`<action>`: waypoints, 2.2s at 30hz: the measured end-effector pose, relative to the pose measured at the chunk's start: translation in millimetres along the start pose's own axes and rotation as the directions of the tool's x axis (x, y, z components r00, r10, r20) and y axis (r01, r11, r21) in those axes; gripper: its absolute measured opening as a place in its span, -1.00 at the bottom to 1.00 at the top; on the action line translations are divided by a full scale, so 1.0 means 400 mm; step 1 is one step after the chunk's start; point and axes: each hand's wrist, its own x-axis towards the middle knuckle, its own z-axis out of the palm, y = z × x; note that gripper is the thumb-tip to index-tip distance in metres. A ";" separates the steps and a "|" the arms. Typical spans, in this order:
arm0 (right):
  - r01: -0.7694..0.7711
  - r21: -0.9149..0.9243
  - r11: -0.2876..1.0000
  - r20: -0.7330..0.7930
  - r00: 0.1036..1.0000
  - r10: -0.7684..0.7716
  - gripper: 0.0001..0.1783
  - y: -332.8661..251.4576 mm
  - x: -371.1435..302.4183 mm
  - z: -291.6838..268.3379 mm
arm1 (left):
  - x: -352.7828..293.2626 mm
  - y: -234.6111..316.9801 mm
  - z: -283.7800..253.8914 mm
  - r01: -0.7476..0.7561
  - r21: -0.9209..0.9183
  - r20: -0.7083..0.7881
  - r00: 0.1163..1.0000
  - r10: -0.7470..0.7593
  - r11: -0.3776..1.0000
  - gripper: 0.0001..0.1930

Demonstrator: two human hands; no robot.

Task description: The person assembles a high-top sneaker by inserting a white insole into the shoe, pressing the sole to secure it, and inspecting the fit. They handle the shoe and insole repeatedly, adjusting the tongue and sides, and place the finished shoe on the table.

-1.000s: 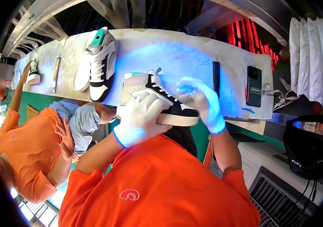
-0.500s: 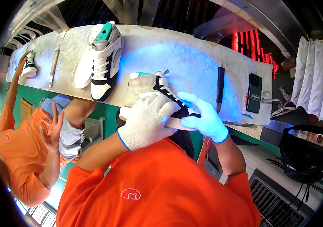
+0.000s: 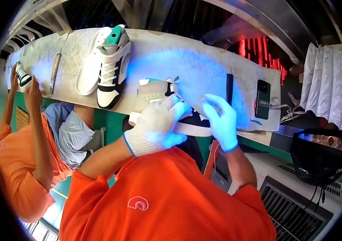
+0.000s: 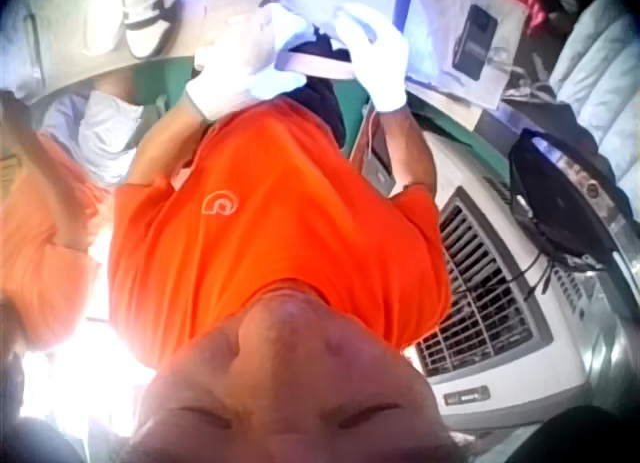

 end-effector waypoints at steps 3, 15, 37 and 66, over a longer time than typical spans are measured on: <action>0.273 -0.147 0.951 -0.354 0.883 -0.308 -0.44 0.031 -0.112 0.040 | -0.047 -0.049 -0.069 0.004 -0.432 -0.070 0.997 -0.038 0.902 -0.48; 0.283 0.216 0.934 -0.154 0.955 -0.254 -0.62 0.083 0.161 0.100 | -0.094 -0.197 -0.141 -0.203 0.264 -0.078 0.970 0.231 0.943 -0.26; 0.607 0.510 0.609 -0.239 0.780 -0.578 0.24 -0.057 0.064 0.122 | 0.077 0.181 -0.305 0.208 0.277 0.188 0.946 -0.265 0.938 -0.14; 0.453 0.790 0.414 -0.256 0.856 -0.449 0.18 -0.134 0.114 0.112 | 0.194 0.248 -0.316 0.322 0.141 0.273 0.896 -0.349 0.936 -0.22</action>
